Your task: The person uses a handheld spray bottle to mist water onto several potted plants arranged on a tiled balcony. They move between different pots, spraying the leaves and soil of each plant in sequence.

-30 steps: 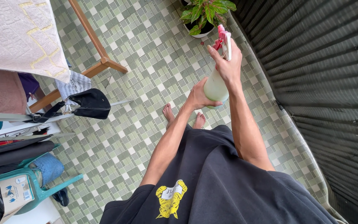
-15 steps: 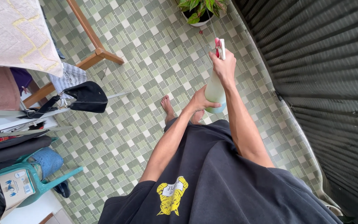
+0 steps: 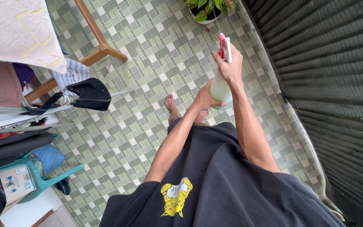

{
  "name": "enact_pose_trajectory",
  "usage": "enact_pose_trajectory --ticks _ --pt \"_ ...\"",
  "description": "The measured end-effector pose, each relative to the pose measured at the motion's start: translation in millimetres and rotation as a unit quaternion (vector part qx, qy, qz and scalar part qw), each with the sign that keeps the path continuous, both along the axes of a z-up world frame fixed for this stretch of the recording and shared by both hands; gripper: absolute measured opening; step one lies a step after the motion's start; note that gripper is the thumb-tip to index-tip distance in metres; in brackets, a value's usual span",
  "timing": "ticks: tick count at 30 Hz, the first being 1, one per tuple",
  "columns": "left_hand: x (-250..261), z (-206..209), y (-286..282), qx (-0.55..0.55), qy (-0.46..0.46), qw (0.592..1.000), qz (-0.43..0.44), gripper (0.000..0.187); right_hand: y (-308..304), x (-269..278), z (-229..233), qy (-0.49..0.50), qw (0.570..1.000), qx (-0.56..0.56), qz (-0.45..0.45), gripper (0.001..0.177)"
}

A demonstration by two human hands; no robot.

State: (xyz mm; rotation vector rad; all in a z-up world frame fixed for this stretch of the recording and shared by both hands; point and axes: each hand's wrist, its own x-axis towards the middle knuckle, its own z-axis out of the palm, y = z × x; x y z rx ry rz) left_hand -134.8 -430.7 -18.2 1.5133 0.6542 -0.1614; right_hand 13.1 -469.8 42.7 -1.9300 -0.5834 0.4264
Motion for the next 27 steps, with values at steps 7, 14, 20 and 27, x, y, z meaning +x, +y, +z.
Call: enact_pose_trajectory --ticks 7,14,20,27 --pt "3.8 19.9 15.8 0.039 -0.001 0.999 0.001 0.097 18.5 3.9 18.8 -0.014 1.000 0.021 0.010 0.034" --pt "1.9 19.1 17.5 0.048 0.033 0.998 -0.022 0.097 15.1 3.7 10.9 0.002 0.999 0.035 -0.015 0.031" --pt "-4.8 -3.0 2.0 0.045 0.014 0.996 -0.074 0.092 -6.2 8.8 -53.4 0.094 0.988 -0.045 -0.112 0.029" --pt "-9.7 -39.6 -21.7 -0.006 0.055 0.994 -0.099 0.097 -34.6 11.3 -117.0 0.124 0.975 -0.120 -0.137 0.030"
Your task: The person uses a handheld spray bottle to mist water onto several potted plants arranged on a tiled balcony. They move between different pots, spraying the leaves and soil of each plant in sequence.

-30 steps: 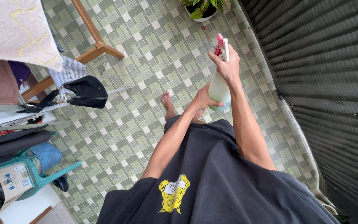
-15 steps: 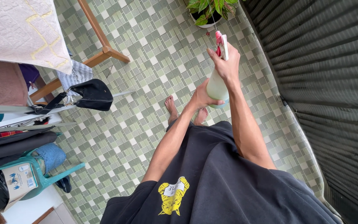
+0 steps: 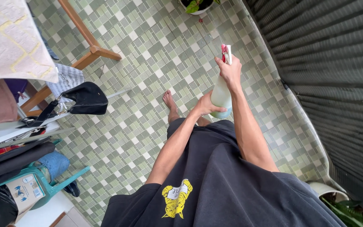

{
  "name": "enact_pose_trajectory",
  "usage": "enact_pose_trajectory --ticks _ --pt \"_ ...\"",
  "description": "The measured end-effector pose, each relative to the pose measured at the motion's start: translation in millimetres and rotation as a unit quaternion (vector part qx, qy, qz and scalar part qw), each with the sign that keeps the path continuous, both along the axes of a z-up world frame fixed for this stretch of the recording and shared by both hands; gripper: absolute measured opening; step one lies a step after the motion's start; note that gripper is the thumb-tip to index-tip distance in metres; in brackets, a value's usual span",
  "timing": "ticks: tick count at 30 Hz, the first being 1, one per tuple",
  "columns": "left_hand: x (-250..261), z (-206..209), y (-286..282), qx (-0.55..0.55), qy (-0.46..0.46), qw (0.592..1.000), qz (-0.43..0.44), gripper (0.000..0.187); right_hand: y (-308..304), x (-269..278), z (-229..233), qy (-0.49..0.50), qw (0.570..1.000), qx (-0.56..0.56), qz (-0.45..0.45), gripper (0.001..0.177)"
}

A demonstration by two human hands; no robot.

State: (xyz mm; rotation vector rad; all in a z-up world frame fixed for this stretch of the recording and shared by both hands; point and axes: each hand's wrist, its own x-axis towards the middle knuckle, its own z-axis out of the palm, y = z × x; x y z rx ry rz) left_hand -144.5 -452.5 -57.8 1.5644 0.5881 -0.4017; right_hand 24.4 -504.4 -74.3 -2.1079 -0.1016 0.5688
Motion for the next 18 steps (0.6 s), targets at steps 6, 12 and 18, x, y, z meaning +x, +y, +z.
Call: enact_pose_trajectory --ticks 6,12,18 --pt "-2.3 -5.6 2.6 0.025 0.008 0.999 -0.028 0.095 -4.4 -10.1 36.2 0.010 0.999 0.047 -0.019 0.028" --pt "-1.3 2.3 5.3 0.006 -0.010 1.000 -0.005 0.095 1.4 -12.4 31.4 0.009 0.999 0.014 -0.029 0.028" --pt "-5.2 6.3 12.2 0.026 -0.018 0.999 -0.007 0.096 8.3 -14.1 33.9 0.026 0.999 0.012 -0.029 0.027"
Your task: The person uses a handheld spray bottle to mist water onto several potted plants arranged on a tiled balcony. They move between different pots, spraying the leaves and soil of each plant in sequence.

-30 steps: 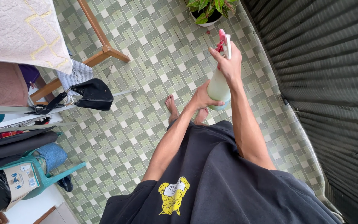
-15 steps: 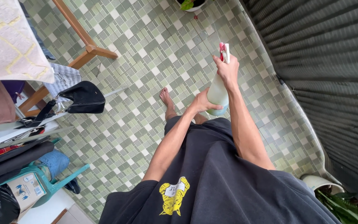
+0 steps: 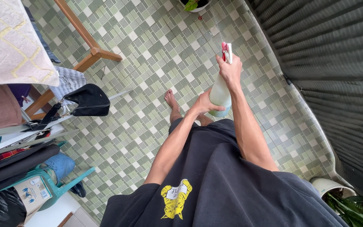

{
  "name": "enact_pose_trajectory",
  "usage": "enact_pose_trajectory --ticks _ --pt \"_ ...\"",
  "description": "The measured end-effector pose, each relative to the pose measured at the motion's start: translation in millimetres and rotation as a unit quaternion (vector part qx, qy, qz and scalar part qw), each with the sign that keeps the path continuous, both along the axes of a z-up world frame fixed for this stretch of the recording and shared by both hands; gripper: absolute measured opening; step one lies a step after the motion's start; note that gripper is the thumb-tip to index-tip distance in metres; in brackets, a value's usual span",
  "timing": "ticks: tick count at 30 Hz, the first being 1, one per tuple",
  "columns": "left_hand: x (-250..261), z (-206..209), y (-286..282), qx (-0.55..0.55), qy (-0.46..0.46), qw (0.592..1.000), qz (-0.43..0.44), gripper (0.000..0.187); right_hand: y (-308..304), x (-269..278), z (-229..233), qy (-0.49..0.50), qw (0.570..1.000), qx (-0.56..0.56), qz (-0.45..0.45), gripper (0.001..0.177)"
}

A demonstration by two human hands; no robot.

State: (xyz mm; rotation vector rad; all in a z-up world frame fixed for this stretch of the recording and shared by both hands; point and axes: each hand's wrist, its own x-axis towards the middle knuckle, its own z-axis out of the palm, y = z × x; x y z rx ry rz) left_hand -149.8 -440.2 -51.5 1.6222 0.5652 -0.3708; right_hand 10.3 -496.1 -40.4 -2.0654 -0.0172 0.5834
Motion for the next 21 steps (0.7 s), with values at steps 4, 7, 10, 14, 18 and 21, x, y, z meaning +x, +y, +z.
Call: enact_pose_trajectory --ticks 4,7,10,14,18,21 --pt "-4.5 5.3 -0.2 -0.002 0.009 1.000 -0.002 0.093 -2.2 -2.3 9.1 0.005 0.999 0.023 0.026 0.030" --pt "-5.6 -1.1 1.3 0.000 0.011 1.000 -0.006 0.093 -2.2 -0.4 -2.0 -0.006 0.999 0.037 0.036 0.032" --pt "-4.1 -4.7 7.3 0.005 0.010 1.000 -0.011 0.095 -0.6 -0.5 -8.5 -0.027 0.999 0.041 0.022 0.029" --pt "-6.5 7.1 23.2 0.010 -0.015 1.000 -0.007 0.095 20.1 -12.6 36.1 -0.055 0.992 0.102 0.047 0.036" --pt "-8.0 15.2 54.3 0.035 -0.029 0.999 -0.010 0.094 41.7 -13.6 23.4 -0.093 0.992 0.090 0.005 0.026" --pt "-4.0 24.7 83.1 0.043 -0.053 0.998 -0.011 0.096 64.9 -16.6 54.3 -0.120 0.985 0.121 0.008 0.028"
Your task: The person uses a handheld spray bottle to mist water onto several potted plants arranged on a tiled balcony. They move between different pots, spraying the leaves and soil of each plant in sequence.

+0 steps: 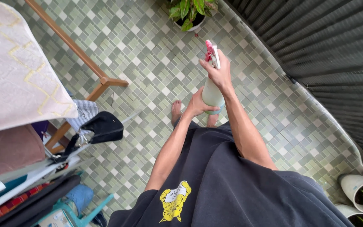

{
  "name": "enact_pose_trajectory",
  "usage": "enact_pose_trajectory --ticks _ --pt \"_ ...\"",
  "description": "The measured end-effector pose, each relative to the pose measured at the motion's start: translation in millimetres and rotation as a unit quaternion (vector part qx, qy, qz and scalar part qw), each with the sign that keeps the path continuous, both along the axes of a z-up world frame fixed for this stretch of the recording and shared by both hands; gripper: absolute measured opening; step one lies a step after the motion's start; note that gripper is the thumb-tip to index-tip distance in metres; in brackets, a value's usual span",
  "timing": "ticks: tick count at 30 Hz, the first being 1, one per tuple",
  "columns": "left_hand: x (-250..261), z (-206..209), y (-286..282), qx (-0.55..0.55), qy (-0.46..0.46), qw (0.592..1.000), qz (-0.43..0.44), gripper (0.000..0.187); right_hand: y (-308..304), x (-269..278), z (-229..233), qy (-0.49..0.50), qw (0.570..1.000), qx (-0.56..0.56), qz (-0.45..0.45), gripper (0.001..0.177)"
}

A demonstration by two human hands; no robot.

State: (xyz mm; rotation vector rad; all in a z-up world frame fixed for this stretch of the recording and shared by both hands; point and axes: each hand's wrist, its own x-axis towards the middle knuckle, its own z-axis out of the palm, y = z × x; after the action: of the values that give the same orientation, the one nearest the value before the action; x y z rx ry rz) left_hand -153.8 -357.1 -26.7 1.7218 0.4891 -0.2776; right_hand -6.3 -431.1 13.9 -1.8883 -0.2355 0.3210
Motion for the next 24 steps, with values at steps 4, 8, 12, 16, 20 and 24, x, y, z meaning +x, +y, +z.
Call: enact_pose_trajectory --ticks 4,8,12,16,20,24 --pt "2.4 12.1 45.7 0.022 -0.021 0.999 -0.026 0.095 38.1 -4.9 27.7 -0.047 0.996 0.062 0.035 0.034" --pt "13.8 28.7 97.9 0.038 -0.064 0.996 -0.041 0.097 75.5 -4.3 32.1 -0.087 0.993 0.080 0.014 0.026" --pt "18.5 53.9 140.6 0.024 -0.025 0.996 -0.081 0.089 120.7 -16.8 85.5 -0.082 0.993 0.080 0.028 0.052" --pt "14.3 56.2 166.4 0.004 -0.033 0.995 -0.091 0.086 145.3 -25.2 89.2 -0.119 0.993 0.019 -0.016 0.027" --pt "7.5 49.1 176.0 -0.021 -0.034 0.995 -0.093 0.092 154.7 -30.8 88.1 -0.139 0.989 0.041 0.043 0.036" --pt "-3.6 7.6 178.6 0.001 -0.077 0.989 -0.126 0.097 145.3 -37.8 40.4 -0.139 0.989 0.030 -0.044 0.030"
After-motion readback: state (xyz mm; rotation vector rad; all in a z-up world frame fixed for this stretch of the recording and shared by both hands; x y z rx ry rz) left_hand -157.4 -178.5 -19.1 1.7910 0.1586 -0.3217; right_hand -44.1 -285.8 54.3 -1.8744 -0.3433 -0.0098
